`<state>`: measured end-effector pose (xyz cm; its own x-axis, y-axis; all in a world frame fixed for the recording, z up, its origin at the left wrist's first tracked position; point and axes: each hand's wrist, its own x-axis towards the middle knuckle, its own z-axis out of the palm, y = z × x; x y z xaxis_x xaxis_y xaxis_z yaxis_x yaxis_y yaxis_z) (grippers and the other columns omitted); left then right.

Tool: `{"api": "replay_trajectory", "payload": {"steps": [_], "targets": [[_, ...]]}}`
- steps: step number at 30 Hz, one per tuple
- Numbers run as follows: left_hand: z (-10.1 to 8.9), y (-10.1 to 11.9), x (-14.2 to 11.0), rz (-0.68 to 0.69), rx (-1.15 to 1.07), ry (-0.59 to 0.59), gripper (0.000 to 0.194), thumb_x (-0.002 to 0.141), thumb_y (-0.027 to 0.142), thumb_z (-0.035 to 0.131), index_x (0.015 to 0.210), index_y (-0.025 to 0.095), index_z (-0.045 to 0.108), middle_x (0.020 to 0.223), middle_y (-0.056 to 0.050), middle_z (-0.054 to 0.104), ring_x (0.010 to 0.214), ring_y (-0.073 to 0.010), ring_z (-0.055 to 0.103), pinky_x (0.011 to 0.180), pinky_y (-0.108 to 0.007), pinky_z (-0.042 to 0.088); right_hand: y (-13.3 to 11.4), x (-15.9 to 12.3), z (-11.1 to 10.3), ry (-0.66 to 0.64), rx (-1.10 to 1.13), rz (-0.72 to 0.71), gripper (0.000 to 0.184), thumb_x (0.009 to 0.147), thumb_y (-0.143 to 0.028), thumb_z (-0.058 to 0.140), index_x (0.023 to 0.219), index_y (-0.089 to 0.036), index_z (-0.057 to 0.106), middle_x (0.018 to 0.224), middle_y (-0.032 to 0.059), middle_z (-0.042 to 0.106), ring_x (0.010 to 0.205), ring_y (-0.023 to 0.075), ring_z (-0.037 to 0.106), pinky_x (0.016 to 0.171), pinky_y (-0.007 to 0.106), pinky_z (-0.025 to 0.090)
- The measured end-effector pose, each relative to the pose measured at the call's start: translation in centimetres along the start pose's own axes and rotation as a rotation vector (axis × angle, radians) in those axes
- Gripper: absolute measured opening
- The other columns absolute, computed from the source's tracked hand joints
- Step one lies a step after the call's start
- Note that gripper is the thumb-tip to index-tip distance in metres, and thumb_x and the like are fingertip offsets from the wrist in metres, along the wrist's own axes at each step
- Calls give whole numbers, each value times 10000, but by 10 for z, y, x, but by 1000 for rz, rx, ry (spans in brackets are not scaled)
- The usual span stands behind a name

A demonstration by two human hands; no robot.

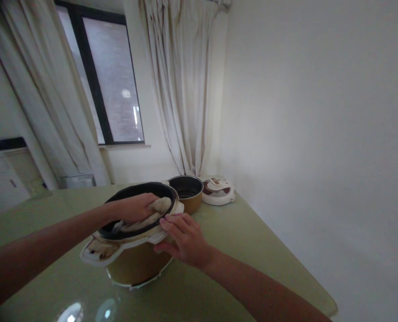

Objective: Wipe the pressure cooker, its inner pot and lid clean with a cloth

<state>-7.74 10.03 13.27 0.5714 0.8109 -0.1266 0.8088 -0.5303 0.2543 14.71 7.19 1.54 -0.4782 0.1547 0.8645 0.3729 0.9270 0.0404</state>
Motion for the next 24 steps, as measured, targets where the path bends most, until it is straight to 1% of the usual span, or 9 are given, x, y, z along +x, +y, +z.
{"api": "replay_trajectory", "payload": {"steps": [3,6,10,12,14,16,18,21,24], "targets": [[-5,-17,-26,33,63,-288,478,738,22,553,1072,253,807,1004,5,828,926,-214,739,823,-267,548,2,1,-2,-23,-11,-9,616,965,-582,682,1420,-177,588,1224,136,749,1135,258,700,1014,411,583],[-12,-35,-27,-157,256,-394,628,637,-37,633,1126,306,824,1005,-3,838,944,-242,757,819,-290,558,2,2,-4,-42,-26,-13,615,964,-588,675,1418,-180,591,1230,134,748,1127,257,704,1019,410,581],[-21,-50,-3,-327,413,-308,409,542,-27,782,866,214,848,881,-97,822,865,-336,763,783,-390,571,1,2,-6,-56,-27,-13,604,962,-565,690,1404,-162,600,1230,140,747,1134,255,702,1022,405,579],[-20,-50,10,-358,476,-198,244,635,29,787,835,163,829,949,-183,808,944,-407,753,839,-498,560,1,1,-6,-57,-17,-3,606,961,-557,700,1410,-162,599,1230,142,746,1139,254,700,1021,407,580],[-15,-46,23,-329,511,-92,199,753,55,725,906,142,819,1088,-242,783,1124,-456,702,940,-585,514,0,1,-5,-55,-9,5,629,949,-557,720,1428,-170,592,1232,143,744,1135,257,700,1017,412,580],[-6,-38,34,-266,508,-18,255,831,53,652,1013,147,803,1221,-256,746,1279,-447,625,1021,-595,473,1,-1,-4,-53,-1,10,661,929,-550,752,1448,-178,582,1238,145,742,1126,260,701,1008,416,581],[3,-28,43,-213,478,18,314,872,58,597,1111,148,779,1299,-261,713,1320,-425,599,1043,-575,473,1,-1,-4,-50,7,6,683,914,-552,769,1454,-180,577,1240,147,742,1115,264,702,998,420,581],[12,-15,50,-184,400,18,342,894,112,574,1187,124,749,1321,-276,698,1223,-415,660,1002,-555,509,2,-2,-3,-41,1,-1,672,925,-575,741,1451,-191,577,1228,144,748,1094,267,708,985,422,581],[14,-10,44,-128,266,-78,313,910,204,580,1156,180,771,1233,-174,766,1054,-318,728,931,-435,559,3,-1,-3,-37,-4,-3,659,930,-581,729,1443,-194,584,1218,141,752,1087,264,710,989,420,580]]}}
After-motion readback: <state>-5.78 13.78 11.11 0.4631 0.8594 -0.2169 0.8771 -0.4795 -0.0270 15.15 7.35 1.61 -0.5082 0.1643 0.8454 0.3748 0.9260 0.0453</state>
